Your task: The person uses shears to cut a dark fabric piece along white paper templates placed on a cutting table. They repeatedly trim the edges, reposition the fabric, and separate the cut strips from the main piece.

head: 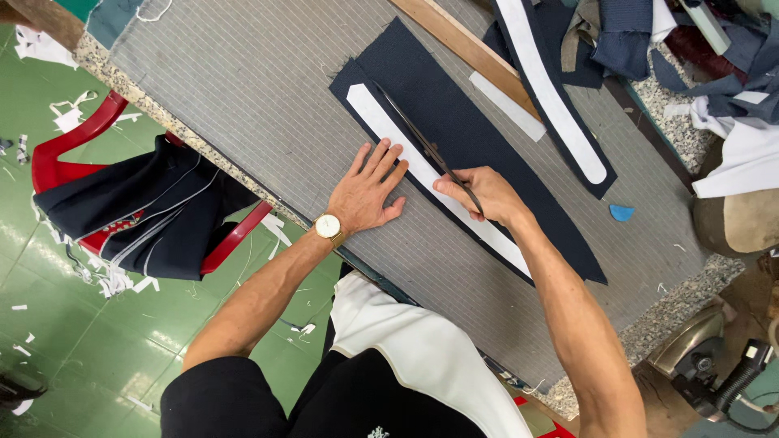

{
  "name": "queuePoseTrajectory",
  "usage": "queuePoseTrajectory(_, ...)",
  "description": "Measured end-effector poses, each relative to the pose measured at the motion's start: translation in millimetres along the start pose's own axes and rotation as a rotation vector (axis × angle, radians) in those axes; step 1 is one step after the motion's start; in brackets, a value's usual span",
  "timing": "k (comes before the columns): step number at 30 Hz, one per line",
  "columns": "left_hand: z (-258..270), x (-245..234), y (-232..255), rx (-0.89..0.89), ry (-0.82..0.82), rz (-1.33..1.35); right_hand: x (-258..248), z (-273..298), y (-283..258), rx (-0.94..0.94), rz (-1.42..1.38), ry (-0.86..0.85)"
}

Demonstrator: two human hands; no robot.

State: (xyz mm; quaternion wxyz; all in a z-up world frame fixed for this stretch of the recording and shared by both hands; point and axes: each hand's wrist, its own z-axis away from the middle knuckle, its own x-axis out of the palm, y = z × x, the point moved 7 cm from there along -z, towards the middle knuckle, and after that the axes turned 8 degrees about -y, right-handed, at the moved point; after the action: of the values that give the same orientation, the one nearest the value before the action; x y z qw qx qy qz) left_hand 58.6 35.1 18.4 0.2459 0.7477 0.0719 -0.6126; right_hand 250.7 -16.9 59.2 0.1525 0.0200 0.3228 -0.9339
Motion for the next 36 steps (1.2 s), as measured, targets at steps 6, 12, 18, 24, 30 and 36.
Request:
queuePoseTrajectory(6,0.7,1.7,0.5,0.003,0.005,0.004,2.5,-2.7,-1.6,0.015,-0.015,-0.038)
queuePoseTrajectory(12,0.7,0.8,0.2,0.008,0.015,-0.013,0.3,-23.4,-22.1,-0.019,0.013,-0.039)
queuePoseTrajectory(18,0.2,0.1,0.0,0.009,0.032,0.001,6.4,-24.0,-39.0,-0.028,0.020,0.018)
queuePoseTrajectory(24,2.1,-1.2,1.1,0.024,0.060,-0.005,2.8,-38.8,-12.0,-0.232,0.230,0.203)
queuePoseTrajectory(30,-4.5,-0.6,1.4,0.042,0.084,0.010,-7.8,62.1,94.8,-0.253,0.071,0.524)
queuePoseTrajectory(36,-44.7,-18.0,-15.0,0.108,-0.065,-0.015,9.6,209.6,242.0,0.035,-0.023,1.012)
